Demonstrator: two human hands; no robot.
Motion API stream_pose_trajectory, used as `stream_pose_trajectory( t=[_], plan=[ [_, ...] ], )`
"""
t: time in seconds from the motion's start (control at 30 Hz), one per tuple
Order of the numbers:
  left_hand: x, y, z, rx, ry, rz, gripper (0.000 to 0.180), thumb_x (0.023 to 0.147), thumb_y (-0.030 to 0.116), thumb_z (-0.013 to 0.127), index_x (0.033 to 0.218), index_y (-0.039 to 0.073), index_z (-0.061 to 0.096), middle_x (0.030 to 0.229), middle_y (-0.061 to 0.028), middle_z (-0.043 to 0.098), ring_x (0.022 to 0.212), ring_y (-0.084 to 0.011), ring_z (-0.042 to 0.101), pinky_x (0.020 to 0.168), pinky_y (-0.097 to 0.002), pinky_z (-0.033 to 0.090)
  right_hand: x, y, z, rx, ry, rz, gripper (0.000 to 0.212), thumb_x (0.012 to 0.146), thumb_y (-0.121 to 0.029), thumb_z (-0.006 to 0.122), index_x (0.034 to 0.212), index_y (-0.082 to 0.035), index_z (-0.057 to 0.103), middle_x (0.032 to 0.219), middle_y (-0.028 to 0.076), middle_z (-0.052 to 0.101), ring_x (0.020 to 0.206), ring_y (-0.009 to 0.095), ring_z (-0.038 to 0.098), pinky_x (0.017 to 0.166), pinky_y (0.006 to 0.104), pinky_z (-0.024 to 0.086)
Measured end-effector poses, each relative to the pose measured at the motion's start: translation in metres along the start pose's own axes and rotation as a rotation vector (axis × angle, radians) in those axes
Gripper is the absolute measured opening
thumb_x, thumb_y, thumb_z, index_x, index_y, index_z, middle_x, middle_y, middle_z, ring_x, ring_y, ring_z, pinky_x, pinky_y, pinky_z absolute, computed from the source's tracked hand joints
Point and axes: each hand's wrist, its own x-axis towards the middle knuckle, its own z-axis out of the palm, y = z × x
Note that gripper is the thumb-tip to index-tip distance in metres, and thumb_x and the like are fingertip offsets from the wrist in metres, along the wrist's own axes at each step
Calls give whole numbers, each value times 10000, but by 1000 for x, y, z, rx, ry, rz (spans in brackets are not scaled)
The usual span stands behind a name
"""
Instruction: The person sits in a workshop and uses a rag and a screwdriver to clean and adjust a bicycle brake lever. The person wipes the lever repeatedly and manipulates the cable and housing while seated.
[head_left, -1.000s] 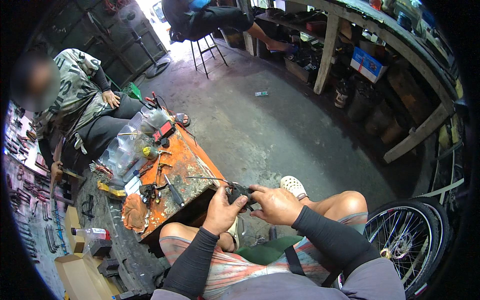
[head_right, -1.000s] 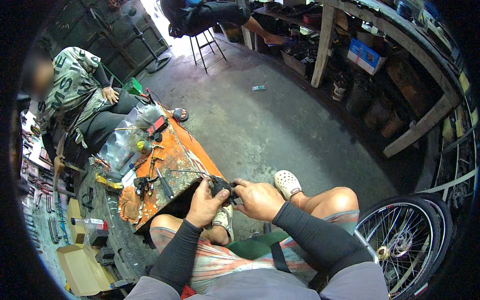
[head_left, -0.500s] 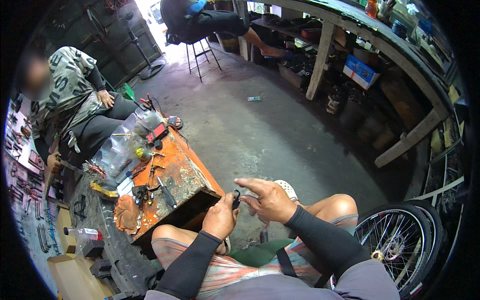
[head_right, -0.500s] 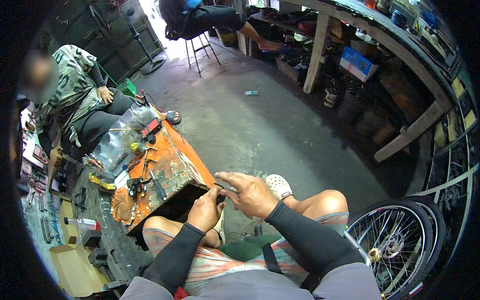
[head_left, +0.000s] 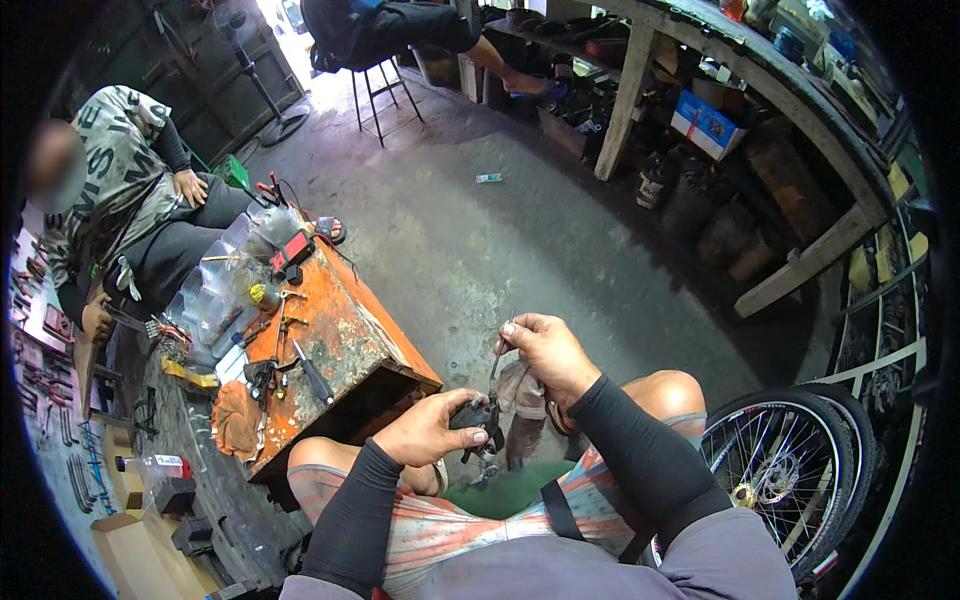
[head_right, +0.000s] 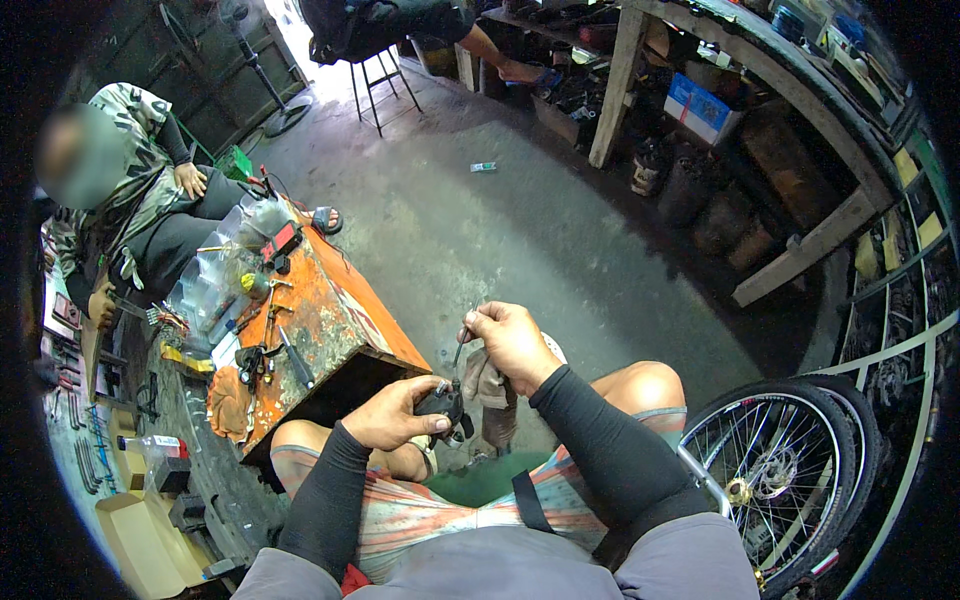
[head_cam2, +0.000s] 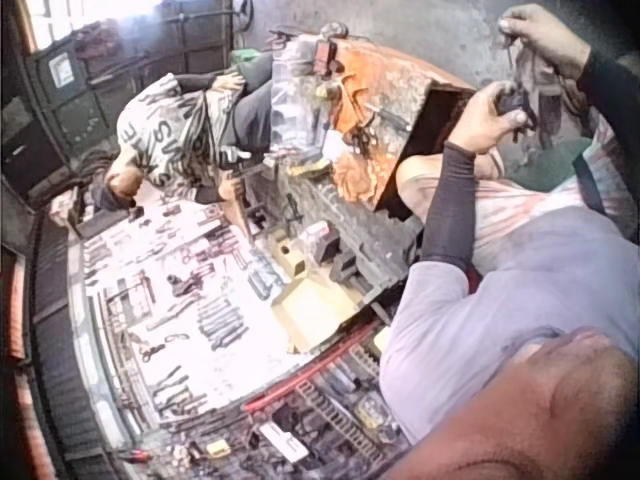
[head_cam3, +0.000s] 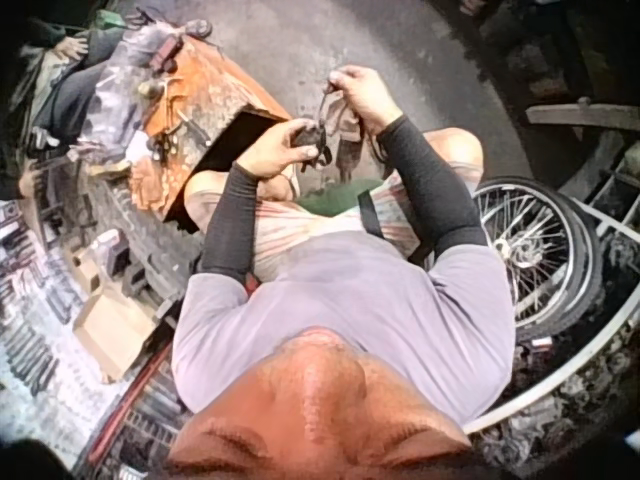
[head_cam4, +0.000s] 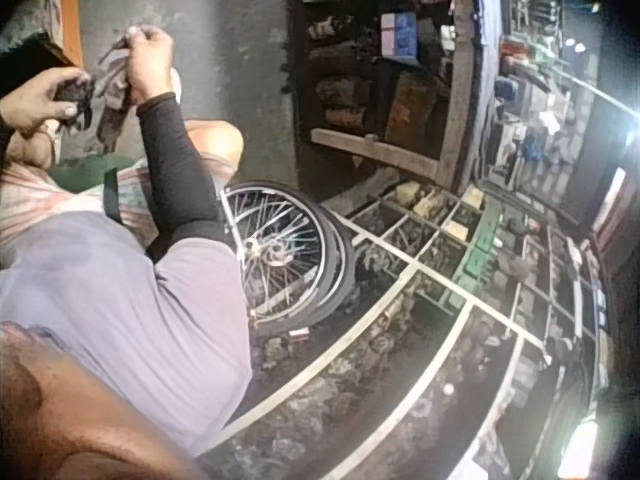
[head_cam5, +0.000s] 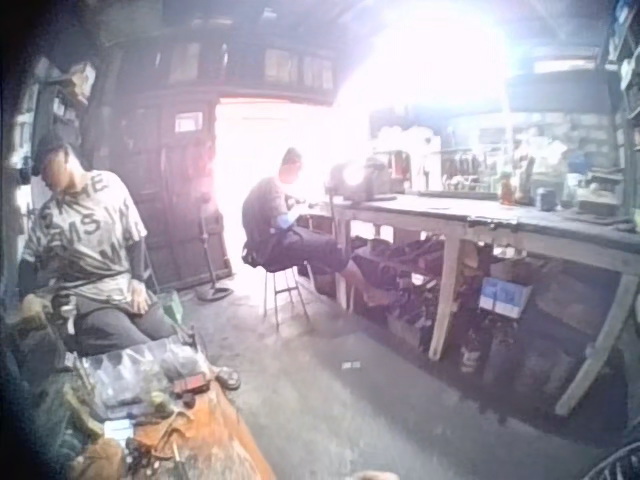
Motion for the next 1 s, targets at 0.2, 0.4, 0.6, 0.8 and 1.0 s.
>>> stream_pose_trajectory(
  t=[0.2,0.4,0.6,0.8,1.0],
  plan=[
    [-9,10,-3,66,69,1,758,851,97,887,1503,-76,540,1276,-144,719,1161,-167,682,1050,-338,547,16,18,-5,62,3,12,224,1100,-211,640,1124,8,684,979,75,758,893,130,644,850,297,523],
    [-12,9,-2,212,105,-38,777,812,118,899,1484,-83,562,1281,-187,730,1176,-206,707,1067,-341,544,19,28,-4,-2,1,34,229,1100,-199,635,1135,25,668,989,86,752,889,133,659,792,305,556],
    [-10,10,-2,230,79,-57,768,808,55,898,1481,-100,560,1275,-144,727,1163,-170,692,1070,-338,547,19,33,-4,18,8,99,220,1103,-187,623,1141,26,666,993,83,739,847,126,658,722,308,582],
    [-10,4,-6,148,40,-51,782,796,135,882,1472,-104,569,1245,-230,751,1156,-234,727,1056,-347,544,19,42,-5,23,-1,160,218,1105,-183,619,1142,27,666,1005,84,738,880,137,663,751,320,590],
    [-11,-4,-8,200,-11,-194,768,794,155,880,1460,-91,588,1167,-226,772,1069,-228,750,983,-350,573,20,65,-7,-41,-31,247,221,1107,-187,620,1129,26,676,1006,86,739,856,138,666,731,308,573]
  ],
)
